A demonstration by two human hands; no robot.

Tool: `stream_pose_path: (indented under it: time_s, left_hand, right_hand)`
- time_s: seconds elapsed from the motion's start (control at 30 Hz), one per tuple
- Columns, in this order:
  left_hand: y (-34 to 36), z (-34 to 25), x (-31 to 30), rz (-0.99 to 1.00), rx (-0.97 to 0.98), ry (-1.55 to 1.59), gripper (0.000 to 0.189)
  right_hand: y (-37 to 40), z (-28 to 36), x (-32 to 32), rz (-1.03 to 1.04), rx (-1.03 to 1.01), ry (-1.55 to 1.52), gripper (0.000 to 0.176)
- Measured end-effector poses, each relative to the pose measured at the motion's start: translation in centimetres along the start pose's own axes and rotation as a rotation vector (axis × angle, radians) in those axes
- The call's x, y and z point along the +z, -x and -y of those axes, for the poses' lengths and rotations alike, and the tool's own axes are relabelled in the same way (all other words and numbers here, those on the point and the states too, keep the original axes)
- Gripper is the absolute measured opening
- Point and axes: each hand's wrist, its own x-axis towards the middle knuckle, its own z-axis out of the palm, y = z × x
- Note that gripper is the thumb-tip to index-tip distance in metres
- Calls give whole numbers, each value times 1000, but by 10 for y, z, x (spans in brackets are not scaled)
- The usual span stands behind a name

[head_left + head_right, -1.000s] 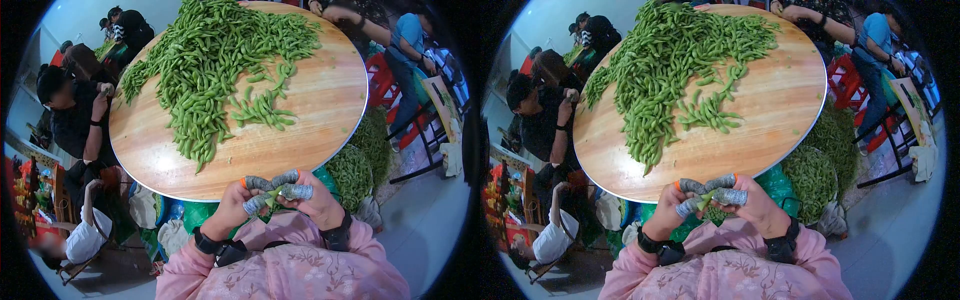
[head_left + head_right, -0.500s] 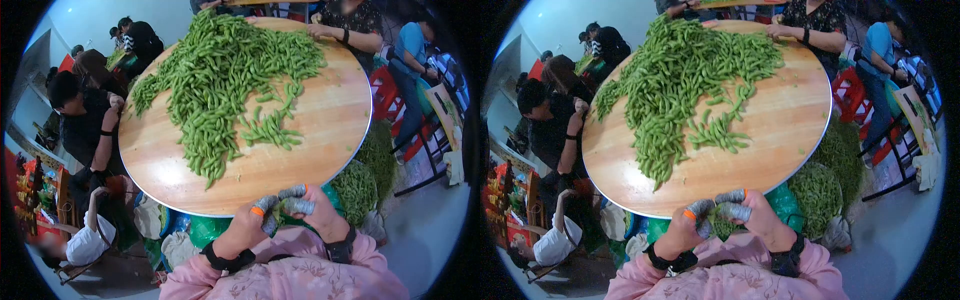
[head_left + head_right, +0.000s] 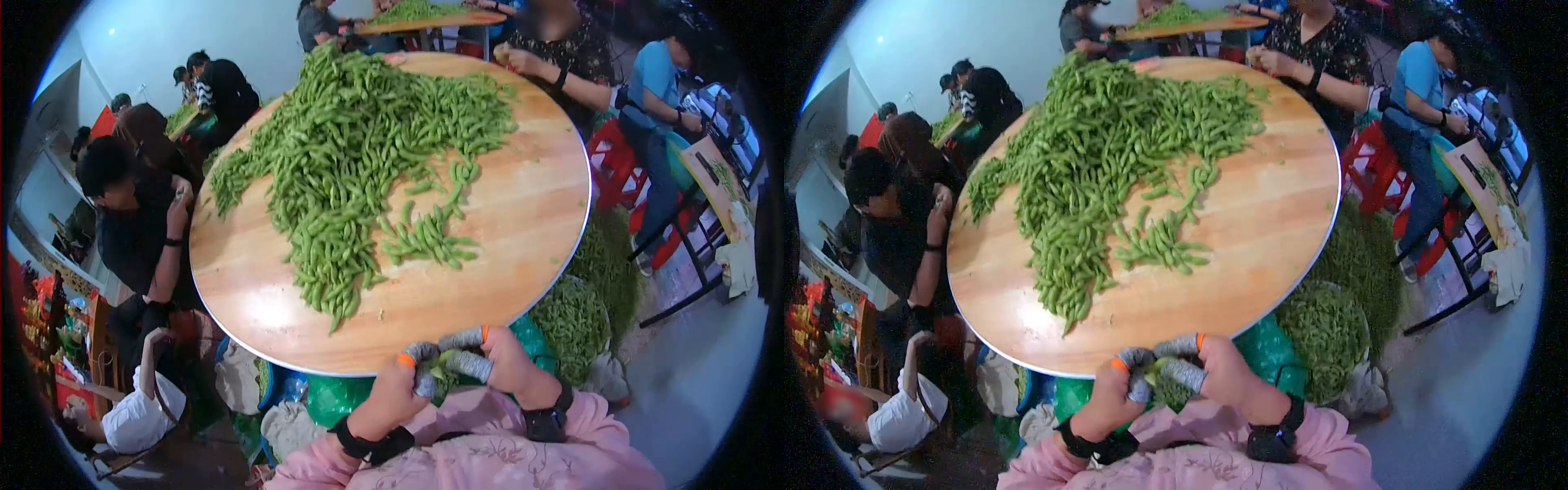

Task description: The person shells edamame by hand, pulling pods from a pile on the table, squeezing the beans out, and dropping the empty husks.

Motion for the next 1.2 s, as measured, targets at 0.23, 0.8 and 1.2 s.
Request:
stream_pose_path:
  time_s: [0.23,0.8,1.2]
  left_hand:
    - [2,-3,-11,-11,-79,246,19]
    - [3,0,3,-154,324,-269,29]
    - [5,13,3,-86,495,-520,37]
  right_hand:
    - [2,3,-8,3,-84,164,20]
    - [7,-6,-7,-39,70,19,19]
    - [6,-10,-11,-30,304,-133,10]
